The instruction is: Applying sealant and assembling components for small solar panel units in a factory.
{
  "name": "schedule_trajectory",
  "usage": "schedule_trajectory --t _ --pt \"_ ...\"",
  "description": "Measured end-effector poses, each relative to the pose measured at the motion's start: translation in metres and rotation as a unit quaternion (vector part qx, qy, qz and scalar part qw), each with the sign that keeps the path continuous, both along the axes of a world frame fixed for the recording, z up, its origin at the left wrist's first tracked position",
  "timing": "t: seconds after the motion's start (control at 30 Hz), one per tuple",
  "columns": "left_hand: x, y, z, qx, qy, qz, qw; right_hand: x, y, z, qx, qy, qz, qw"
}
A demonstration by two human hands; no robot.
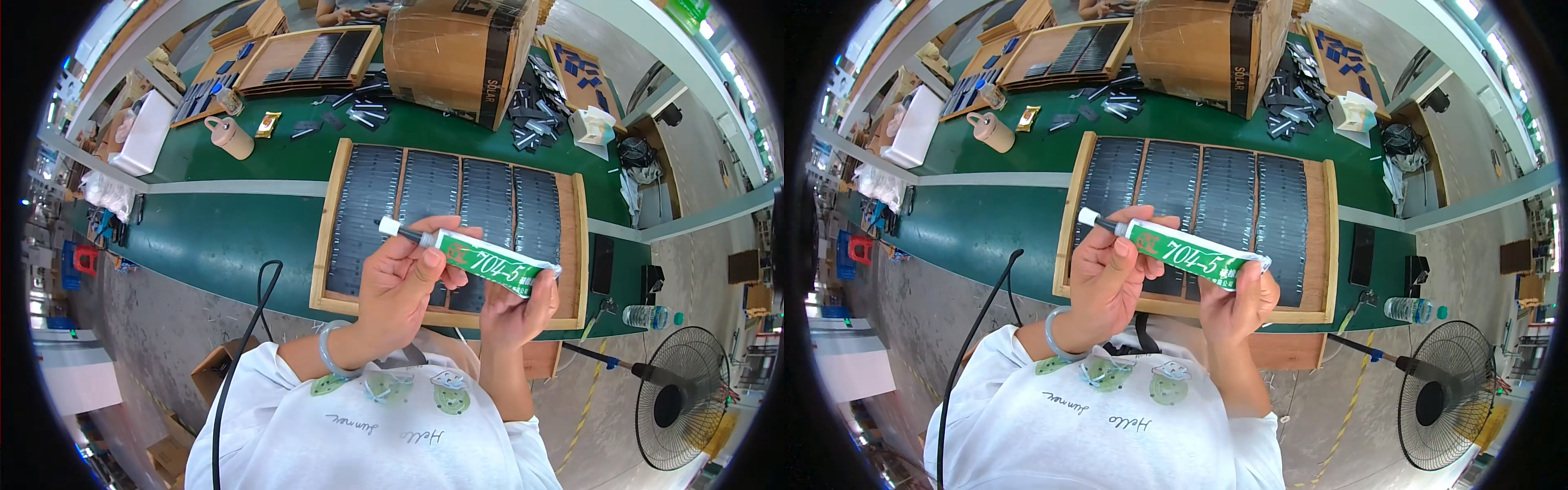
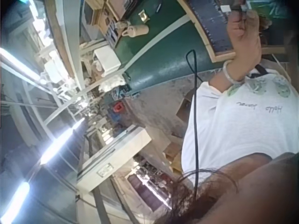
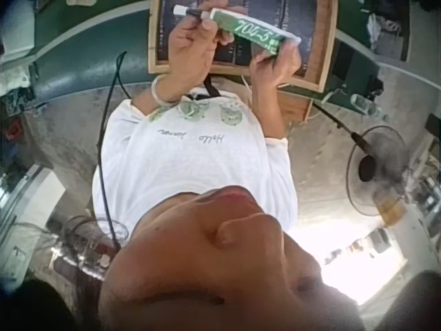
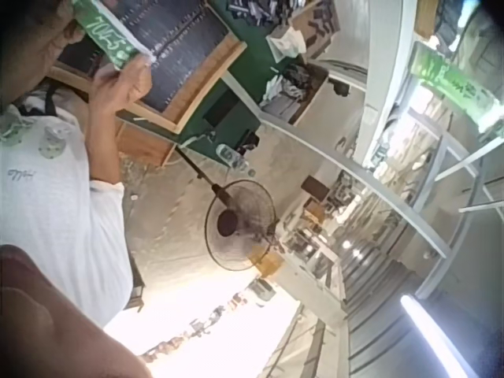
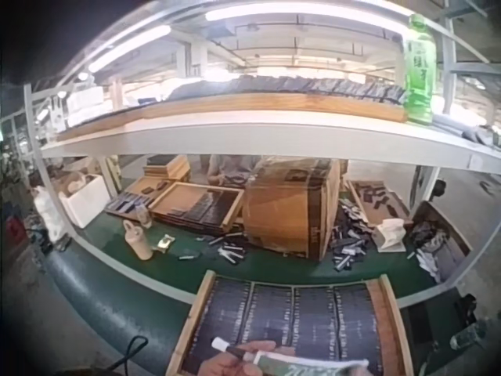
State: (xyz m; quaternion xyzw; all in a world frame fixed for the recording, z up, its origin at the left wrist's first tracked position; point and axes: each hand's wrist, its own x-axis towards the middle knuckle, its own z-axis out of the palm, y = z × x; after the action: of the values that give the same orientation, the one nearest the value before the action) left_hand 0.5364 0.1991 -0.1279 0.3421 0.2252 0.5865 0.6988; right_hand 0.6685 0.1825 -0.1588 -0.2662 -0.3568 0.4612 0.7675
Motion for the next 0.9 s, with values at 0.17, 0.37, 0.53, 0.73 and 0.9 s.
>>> schedule_trajectory --t 0.17,0.37,0.53,0.73,0.9 --pt "0.002 -0.004 -0.009 0.043 0.035 0.043 0.998 -0.021 0.004 0.015 -0.079 0.058 -0.055 0.994" --pt "0.004 -0.006 -0.006 0.068 0.036 0.062 0.995 -0.021 0.007 0.024 -0.091 0.081 -0.035 0.992" --pt "0.004 -0.006 -0.006 0.075 0.027 0.065 0.995 -0.019 0.011 0.019 -0.071 0.059 -0.031 0.995" --pt "0.006 -0.006 -0.011 0.068 0.013 0.1 0.993 -0.033 0.011 0.027 -0.051 0.272 0.094 0.956" --pt "0.003 -0.005 -0.012 0.068 0.009 0.093 0.993 -0.033 0.011 0.024 -0.123 0.071 0.013 0.99"
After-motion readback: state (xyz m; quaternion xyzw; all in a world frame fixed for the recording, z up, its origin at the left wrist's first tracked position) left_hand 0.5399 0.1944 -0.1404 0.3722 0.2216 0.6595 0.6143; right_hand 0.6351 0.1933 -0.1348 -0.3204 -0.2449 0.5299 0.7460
